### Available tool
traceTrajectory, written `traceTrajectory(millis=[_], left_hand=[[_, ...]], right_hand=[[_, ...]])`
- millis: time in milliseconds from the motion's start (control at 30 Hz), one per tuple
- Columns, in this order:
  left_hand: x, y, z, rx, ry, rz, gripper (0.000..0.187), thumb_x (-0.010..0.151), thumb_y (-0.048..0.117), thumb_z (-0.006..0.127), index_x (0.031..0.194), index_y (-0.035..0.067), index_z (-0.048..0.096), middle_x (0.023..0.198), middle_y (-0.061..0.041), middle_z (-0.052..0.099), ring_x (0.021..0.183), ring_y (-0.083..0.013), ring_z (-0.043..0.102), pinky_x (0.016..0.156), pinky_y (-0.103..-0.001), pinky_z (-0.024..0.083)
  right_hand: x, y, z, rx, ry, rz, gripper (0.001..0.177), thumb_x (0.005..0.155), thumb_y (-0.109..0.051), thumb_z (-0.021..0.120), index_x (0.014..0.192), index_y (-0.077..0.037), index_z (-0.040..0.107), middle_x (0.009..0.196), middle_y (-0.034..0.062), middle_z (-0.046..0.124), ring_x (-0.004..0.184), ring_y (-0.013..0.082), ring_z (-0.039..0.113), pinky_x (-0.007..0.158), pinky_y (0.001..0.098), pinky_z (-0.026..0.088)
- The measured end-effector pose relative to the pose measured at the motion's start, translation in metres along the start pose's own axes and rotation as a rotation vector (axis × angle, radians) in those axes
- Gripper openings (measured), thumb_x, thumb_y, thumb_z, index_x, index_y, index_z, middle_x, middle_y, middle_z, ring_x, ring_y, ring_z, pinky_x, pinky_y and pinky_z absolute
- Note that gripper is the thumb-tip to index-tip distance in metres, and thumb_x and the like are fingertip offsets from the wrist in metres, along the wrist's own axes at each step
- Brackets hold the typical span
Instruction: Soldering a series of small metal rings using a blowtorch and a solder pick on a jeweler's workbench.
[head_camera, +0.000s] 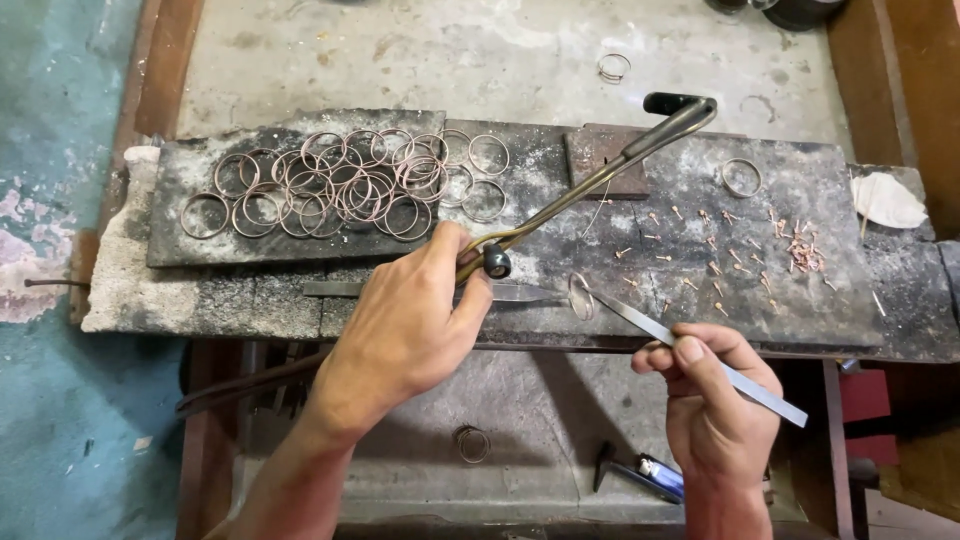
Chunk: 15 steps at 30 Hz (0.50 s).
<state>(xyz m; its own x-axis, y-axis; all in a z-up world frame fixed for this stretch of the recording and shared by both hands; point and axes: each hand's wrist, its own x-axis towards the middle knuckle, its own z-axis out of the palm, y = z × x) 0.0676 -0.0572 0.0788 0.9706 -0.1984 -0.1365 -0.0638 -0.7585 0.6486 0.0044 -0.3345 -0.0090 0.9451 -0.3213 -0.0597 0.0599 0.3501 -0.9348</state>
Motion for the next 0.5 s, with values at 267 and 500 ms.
traceTrajectory(millis=[267, 500], left_hand=[[0.000, 0.000, 0.000, -0.008, -0.012, -0.018, 0.013, 0.103, 0.024, 0.050, 0.100, 0.011, 0.047, 0.077, -0.010, 0.068, 0.064, -0.0379, 0.065, 0.063, -0.054, 0.043], [0.001, -0.001, 0.001, -0.004, -0.011, 0.004, 0.016, 0.104, 0.024, 0.052, 0.095, 0.012, 0.045, 0.078, -0.009, 0.068, 0.063, -0.0358, 0.065, 0.062, -0.054, 0.044]], right_hand=[[-0.003, -0.006, 0.012, -0.023, 0.035, 0.027, 0.013, 0.093, -0.002, 0.069, 0.104, 0.005, 0.069, 0.073, 0.0161, 0.068, 0.066, 0.0257, 0.071, 0.070, 0.0415, 0.065], [-0.005, -0.011, 0.019, -0.060, 0.045, -0.002, 0.014, 0.095, -0.005, 0.069, 0.103, 0.007, 0.069, 0.068, 0.0183, 0.065, 0.060, 0.0283, 0.068, 0.064, 0.0408, 0.065]])
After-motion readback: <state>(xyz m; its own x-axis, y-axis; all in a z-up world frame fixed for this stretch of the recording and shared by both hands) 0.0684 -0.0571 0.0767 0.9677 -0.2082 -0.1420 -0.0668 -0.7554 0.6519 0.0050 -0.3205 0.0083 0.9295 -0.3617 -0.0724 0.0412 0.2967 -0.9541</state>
